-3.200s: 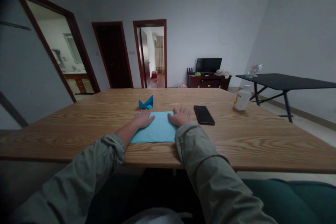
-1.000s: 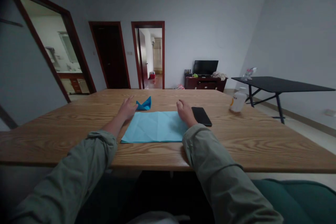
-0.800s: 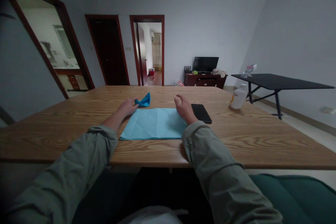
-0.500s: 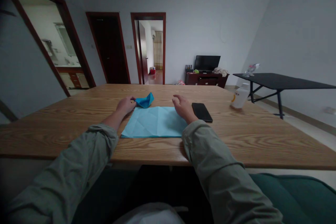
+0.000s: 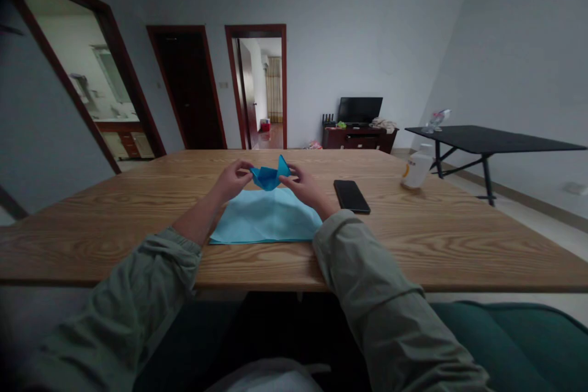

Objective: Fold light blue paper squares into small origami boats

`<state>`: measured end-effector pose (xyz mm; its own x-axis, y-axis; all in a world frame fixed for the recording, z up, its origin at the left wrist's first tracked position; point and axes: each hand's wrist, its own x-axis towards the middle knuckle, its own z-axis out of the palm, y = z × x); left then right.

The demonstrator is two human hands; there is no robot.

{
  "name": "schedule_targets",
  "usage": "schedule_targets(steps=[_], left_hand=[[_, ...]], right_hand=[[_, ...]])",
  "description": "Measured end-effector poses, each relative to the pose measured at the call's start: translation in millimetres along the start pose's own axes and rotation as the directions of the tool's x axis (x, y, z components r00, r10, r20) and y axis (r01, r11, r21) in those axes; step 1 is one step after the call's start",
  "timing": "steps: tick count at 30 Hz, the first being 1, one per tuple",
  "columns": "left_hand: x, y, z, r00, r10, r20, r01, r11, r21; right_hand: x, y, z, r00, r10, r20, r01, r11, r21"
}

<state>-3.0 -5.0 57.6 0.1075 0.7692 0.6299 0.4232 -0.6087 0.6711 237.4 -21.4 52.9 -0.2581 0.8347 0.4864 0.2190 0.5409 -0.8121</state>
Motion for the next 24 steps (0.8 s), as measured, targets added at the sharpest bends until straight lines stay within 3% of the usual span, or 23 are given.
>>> schedule_targets(steps=[5, 9, 12, 15, 19, 24], left_hand=[[-4.3, 15.3, 9.3, 0.999, -0.021, 0.029, 0.028, 0.967, -0.255], [-5.8, 20.4, 11.7, 0.99, -0.136, 0.046, 0.143, 0.907, -0.397], [-7.8, 19.7, 13.4, 0.946, -0.277, 0.171, 0.325, 0.83, -0.453], [-10.9, 17.7, 16.7, 0.879, -0.324, 0.349, 0.46, 0.768, -0.447], [-14.6, 19.2, 19.7, 0.886, -0.302, 0.351, 0.445, 0.766, -0.464], [-17.5, 24.2, 18.3, 0.878, -0.285, 0.384, 0.448, 0.772, -0.451]], right_hand=[[3.3, -3.7, 8.5, 0.998, 0.062, -0.027, -0.061, 0.998, 0.015], [4.8, -1.4, 7.6, 0.994, 0.081, -0.066, -0.079, 0.996, 0.038], [2.7, -2.1, 8.2, 0.993, 0.102, -0.057, -0.095, 0.99, 0.105], [-0.8, -3.4, 10.8, 0.988, 0.155, -0.031, -0.147, 0.975, 0.164], [-4.7, -3.5, 13.7, 0.975, 0.216, 0.052, -0.222, 0.956, 0.193], [-6.8, -2.7, 13.6, 0.972, 0.214, 0.099, -0.228, 0.96, 0.166]])
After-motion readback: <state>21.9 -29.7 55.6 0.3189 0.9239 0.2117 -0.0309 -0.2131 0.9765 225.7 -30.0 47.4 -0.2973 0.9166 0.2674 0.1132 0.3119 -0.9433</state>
